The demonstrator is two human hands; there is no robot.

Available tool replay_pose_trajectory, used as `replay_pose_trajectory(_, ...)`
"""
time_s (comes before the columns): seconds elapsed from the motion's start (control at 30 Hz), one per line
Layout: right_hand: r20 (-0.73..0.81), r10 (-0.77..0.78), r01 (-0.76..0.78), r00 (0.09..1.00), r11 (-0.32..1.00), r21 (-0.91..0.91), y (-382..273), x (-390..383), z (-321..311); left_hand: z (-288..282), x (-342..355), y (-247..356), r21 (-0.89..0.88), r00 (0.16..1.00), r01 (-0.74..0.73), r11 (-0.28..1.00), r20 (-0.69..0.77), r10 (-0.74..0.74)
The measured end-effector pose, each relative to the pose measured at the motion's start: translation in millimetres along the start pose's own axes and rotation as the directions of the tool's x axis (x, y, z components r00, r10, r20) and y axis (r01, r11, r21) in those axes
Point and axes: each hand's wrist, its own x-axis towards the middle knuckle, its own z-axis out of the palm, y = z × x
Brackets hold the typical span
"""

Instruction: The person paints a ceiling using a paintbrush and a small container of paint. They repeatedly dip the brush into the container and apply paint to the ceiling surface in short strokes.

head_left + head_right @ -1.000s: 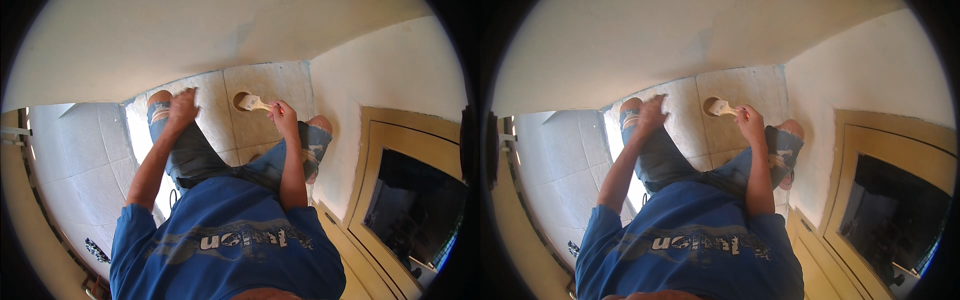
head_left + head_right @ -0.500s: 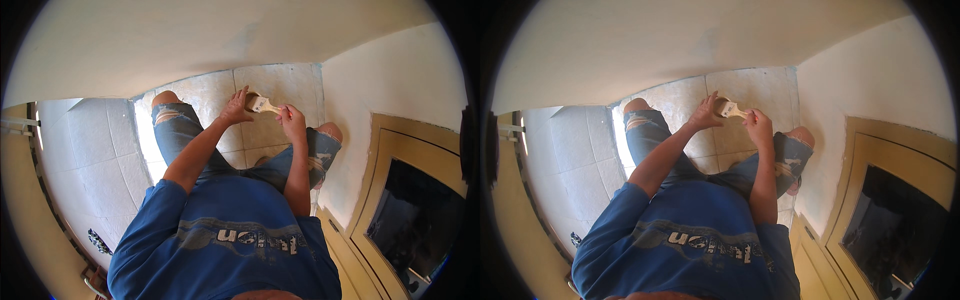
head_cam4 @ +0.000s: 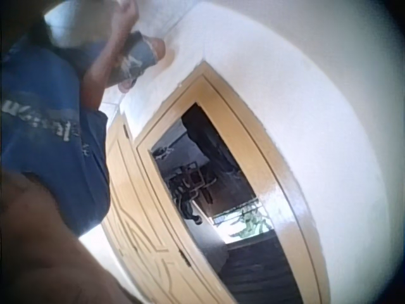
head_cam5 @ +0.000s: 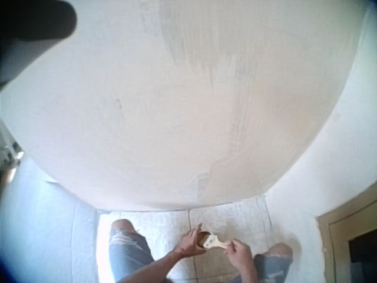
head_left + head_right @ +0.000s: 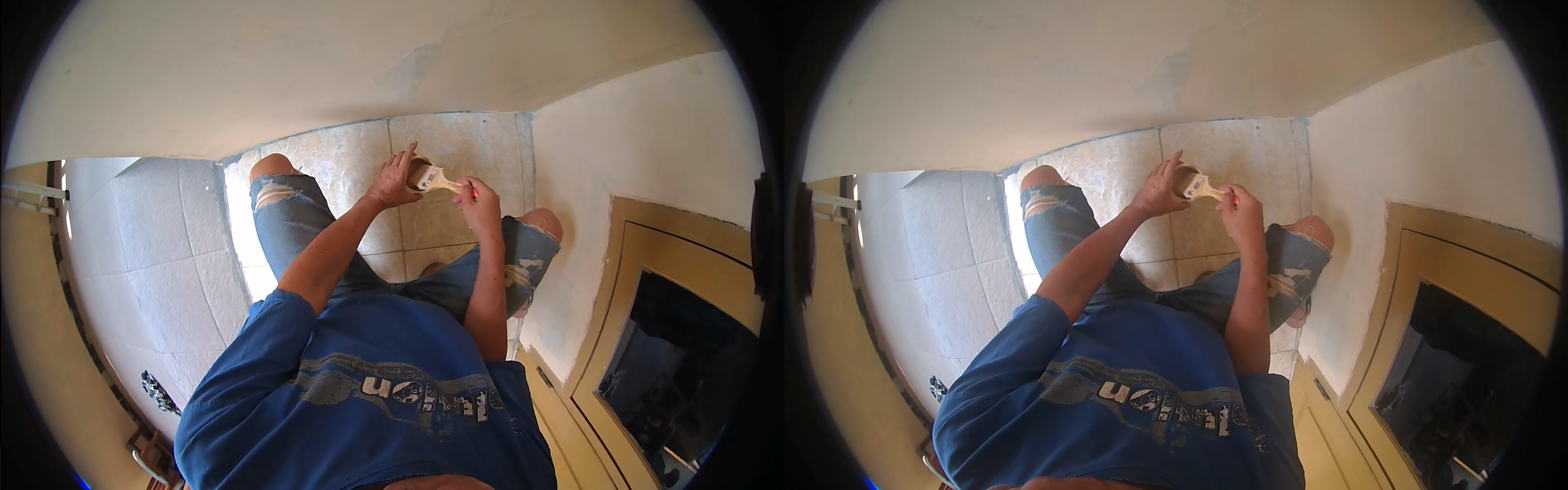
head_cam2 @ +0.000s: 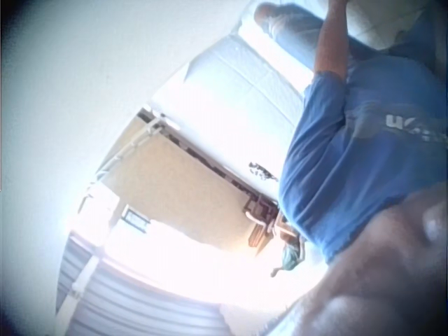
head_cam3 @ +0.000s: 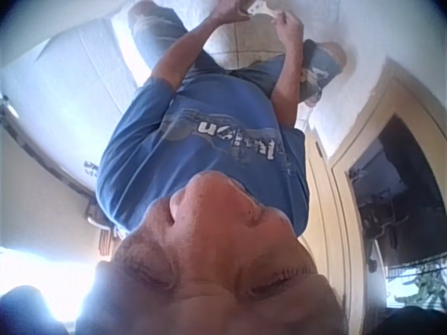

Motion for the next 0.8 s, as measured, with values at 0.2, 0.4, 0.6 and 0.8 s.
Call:
replay_pose_trajectory(0.2,-0.019,-0.032,0.032,0.999,0.999,0.015,1.5,-0.9,4.7,3.5,2.7,-3.9,0.020,0.999,-0.044,0.999,-0.006,0.044)
replay_pose_trajectory(0.4,0.036,-0.020,0.020,0.999,1.000,0.017,-1.3,-2.4,8.7,1.5,-8.0,-14.4,0.022,0.997,-0.032,0.999,-0.064,0.034)
replay_pose_trajectory(0.6,0.136,-0.046,0.034,0.990,0.996,0.088,-6.4,1.8,30.3,-21.3,-35.1,-22.7,0.051,0.986,0.057,0.997,-0.159,-0.048)
replay_pose_trajectory(0.8,0.239,-0.037,0.018,0.970,0.996,0.085,-23.6,6.4,55.8,-38.0,-57.5,-40.5,0.058,0.960,0.149,0.987,-0.247,-0.130)
